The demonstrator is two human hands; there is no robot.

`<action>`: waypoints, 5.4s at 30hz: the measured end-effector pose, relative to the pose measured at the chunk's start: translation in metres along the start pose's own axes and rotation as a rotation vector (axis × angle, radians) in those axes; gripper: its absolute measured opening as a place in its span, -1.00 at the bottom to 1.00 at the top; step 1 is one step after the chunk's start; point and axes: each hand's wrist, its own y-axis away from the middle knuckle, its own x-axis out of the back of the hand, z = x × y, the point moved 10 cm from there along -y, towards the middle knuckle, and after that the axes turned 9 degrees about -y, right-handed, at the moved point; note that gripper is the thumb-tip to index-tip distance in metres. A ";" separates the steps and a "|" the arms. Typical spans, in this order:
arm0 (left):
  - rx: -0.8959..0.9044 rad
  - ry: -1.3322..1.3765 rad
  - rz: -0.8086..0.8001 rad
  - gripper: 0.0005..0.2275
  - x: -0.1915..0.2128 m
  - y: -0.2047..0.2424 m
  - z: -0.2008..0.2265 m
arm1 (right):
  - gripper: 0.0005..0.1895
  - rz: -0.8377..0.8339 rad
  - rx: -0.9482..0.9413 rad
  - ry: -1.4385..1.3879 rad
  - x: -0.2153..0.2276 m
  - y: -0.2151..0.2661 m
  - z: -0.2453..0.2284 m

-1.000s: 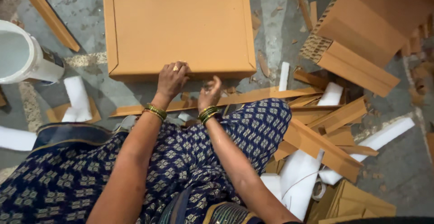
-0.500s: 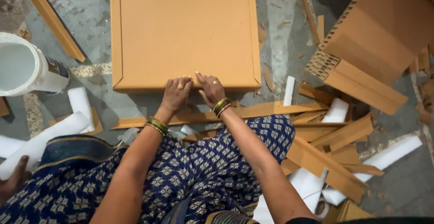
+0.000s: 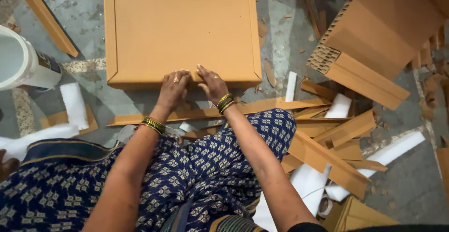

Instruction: The person sits on the floor and assembles a flat cardboard box by folding the flaps and securing the edges. They use their hands to press the seams and occasionally insert white foam strips into the box's edges for reinforcement.

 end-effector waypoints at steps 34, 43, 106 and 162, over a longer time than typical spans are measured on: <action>0.049 -0.013 0.145 -0.80 0.010 -0.003 0.009 | -0.28 0.245 0.042 0.427 -0.016 0.013 -0.034; -0.146 -0.303 0.099 -0.71 -0.024 0.004 0.007 | -0.29 0.236 0.193 0.438 -0.014 0.008 -0.025; 1.295 2.540 0.424 -0.67 -0.229 0.053 0.049 | 0.03 -0.130 -0.170 0.474 -0.023 -0.033 0.012; 1.329 2.750 0.243 -0.86 -0.230 0.080 0.046 | -0.22 0.154 -0.009 0.285 -0.009 -0.013 -0.036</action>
